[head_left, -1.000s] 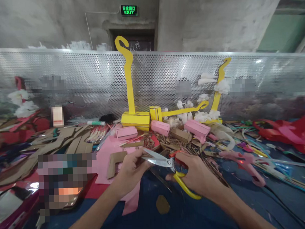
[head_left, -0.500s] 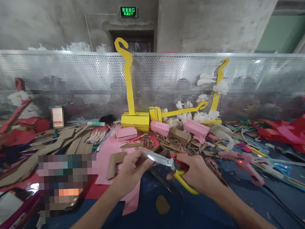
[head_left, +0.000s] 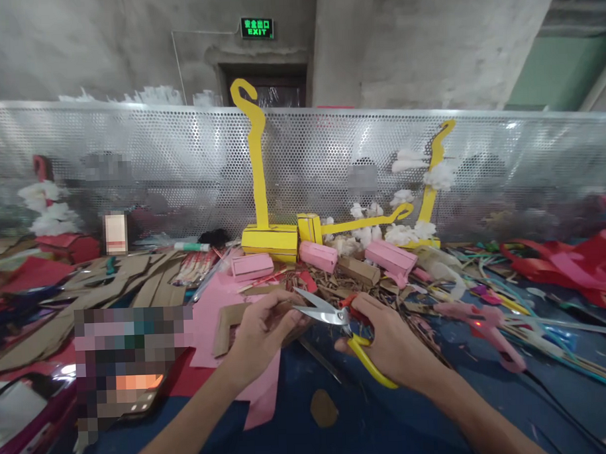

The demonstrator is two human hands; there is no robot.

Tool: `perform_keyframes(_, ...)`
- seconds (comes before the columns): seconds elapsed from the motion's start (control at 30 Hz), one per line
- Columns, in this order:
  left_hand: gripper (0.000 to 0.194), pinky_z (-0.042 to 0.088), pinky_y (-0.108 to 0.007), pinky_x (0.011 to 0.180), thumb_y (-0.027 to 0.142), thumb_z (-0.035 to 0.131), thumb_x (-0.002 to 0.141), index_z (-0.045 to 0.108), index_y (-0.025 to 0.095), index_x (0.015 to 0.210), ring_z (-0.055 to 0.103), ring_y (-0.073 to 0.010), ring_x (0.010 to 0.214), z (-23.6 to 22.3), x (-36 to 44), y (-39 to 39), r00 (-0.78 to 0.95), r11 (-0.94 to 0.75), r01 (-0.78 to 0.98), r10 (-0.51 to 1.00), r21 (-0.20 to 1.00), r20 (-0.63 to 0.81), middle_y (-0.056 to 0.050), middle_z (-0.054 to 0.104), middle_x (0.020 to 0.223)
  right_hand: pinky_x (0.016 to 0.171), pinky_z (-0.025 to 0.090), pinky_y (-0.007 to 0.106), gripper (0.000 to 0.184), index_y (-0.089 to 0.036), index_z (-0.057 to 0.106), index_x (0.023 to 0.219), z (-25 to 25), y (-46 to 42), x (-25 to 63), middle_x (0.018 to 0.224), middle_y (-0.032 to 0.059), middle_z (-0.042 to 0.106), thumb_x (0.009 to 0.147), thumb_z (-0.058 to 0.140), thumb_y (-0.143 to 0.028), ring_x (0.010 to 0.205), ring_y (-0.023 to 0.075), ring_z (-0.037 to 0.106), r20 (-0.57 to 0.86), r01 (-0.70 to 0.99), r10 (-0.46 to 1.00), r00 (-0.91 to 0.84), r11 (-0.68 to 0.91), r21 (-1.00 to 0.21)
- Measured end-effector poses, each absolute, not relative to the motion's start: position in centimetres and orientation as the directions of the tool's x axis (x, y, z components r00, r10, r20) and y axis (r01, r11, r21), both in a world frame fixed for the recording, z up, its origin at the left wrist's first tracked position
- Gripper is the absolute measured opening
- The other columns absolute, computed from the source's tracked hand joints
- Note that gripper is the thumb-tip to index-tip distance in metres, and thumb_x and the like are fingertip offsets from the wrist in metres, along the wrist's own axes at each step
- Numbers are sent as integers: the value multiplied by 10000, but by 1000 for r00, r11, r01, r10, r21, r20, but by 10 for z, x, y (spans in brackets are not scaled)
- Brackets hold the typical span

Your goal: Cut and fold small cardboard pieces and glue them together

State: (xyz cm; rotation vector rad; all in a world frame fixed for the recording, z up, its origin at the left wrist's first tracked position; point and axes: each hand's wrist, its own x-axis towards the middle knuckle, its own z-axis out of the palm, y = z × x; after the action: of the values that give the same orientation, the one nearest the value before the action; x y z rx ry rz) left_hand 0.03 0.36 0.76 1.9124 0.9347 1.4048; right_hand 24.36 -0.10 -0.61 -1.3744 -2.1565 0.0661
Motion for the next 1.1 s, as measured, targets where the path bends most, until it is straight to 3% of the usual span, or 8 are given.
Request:
perform_keyframes(0.4, 91, 537, -220, 678, 134, 572, 880, 643, 169, 923, 693, -154, 762, 4, 1, 2, 252, -558, 188, 823, 808, 509, -27, 732, 822, 623, 363, 279, 314, -212, 516, 784, -4, -4, 238, 795, 12, 611, 787, 767, -401, 688, 181, 532, 426, 793, 828, -366, 516, -323)
perform_keyframes(0.57, 74, 549, -250, 704, 219, 588, 900, 628, 174, 942, 694, -170, 791, -3, 1, 5, 255, -516, 110, 841, 849, 478, -34, 722, 844, 597, 354, 279, 302, -212, 507, 746, -6, -3, 238, 750, 11, 606, 809, 744, -389, 660, 177, 531, 442, 798, 819, -367, 521, -304)
perform_keyframes(0.77, 98, 561, -273, 777, 265, 592, 921, 622, 183, 964, 675, -171, 844, -13, 1, 9, 268, -497, 48, 842, 867, 468, -42, 713, 919, 689, 429, 302, 229, -201, 565, 839, -13, 0, 241, 877, 60, 651, 840, 715, -374, 780, 216, 599, 501, 782, 787, -361, 548, -297)
perform_keyframes(0.93, 181, 587, -313, 853, 331, 602, 935, 625, 192, 1050, 708, -179, 870, -13, 3, 6, 271, -439, -25, 862, 898, 428, -44, 728, 942, 595, 375, 281, 302, -220, 505, 714, -16, -2, 241, 722, 22, 613, 836, 717, -398, 632, 178, 551, 524, 807, 785, -331, 524, -274)
perform_keyframes(1.1, 198, 585, -268, 692, 371, 651, 895, 624, 177, 920, 698, -167, 717, -1, 5, 1, 223, -419, 18, 887, 908, 405, -30, 729, 785, 556, 324, 264, 414, -235, 395, 644, -14, 0, 237, 626, -18, 535, 821, 721, -419, 580, 153, 493, 519, 818, 819, -247, 463, -342)
